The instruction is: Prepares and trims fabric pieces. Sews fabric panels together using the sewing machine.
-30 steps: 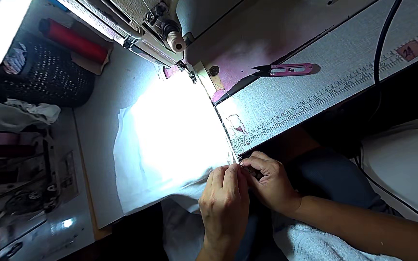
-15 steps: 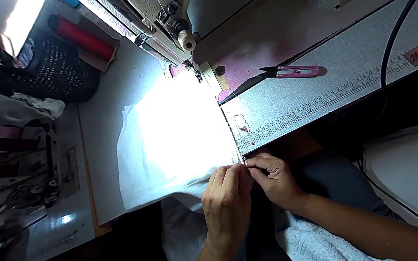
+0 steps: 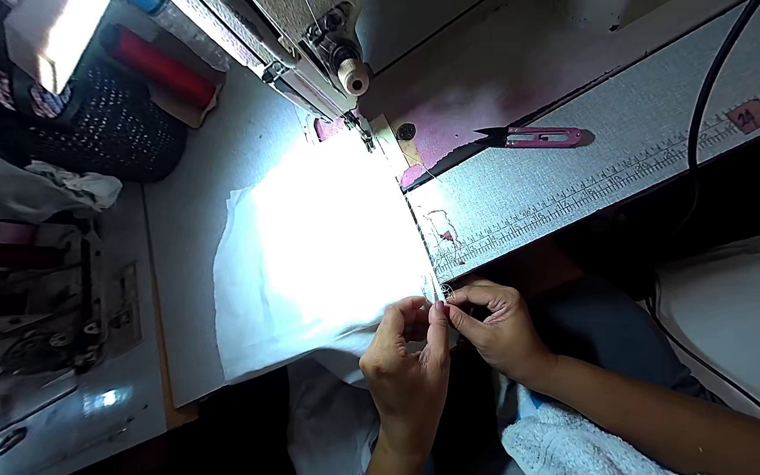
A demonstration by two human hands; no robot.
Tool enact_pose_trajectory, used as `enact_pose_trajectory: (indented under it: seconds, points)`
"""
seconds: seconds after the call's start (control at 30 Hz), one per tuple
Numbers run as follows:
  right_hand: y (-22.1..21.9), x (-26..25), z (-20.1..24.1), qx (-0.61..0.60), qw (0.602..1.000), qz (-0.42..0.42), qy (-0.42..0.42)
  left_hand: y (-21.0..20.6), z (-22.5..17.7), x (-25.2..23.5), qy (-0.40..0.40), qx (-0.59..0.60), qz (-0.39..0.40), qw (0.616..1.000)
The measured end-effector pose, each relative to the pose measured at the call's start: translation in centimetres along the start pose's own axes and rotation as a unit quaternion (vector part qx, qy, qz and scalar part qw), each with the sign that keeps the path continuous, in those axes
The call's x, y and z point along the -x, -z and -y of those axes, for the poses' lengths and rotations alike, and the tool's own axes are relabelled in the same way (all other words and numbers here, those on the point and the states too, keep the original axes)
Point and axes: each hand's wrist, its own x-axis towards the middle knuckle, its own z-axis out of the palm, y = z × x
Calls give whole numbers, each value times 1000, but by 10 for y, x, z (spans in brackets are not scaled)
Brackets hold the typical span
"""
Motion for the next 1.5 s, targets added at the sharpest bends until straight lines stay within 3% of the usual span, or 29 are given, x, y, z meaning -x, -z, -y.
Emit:
enact_pose_trajectory:
  seconds: [0.13, 0.37, 0.53, 0.93, 1.1, 1.4, 1.5]
  points:
    - [0, 0, 2, -2, 1000, -3, -6, -3, 1, -3, -20, -76, -32, 996]
    - [3, -1, 1, 5, 1000, 18, -1, -7, -6, -4, -24, -110, -33, 993]
    - [3, -1, -1, 9, 1000, 23, 4, -9, -8, -9, -35, -196, -29, 980]
    - [7, -2, 0, 47, 998, 32, 10, 1, -18, -23, -112, -322, 78, 937]
    - [7, -1, -1, 58, 998, 33, 11, 3, -17, -28, -115, -316, 105, 936]
    - [6, 0, 7, 22, 998, 51, -6, 6, -16, -24, -55, -251, 112, 960]
    - [0, 0, 12, 42, 999, 22, -23, 6, -17, -24, -32, -225, 123, 966]
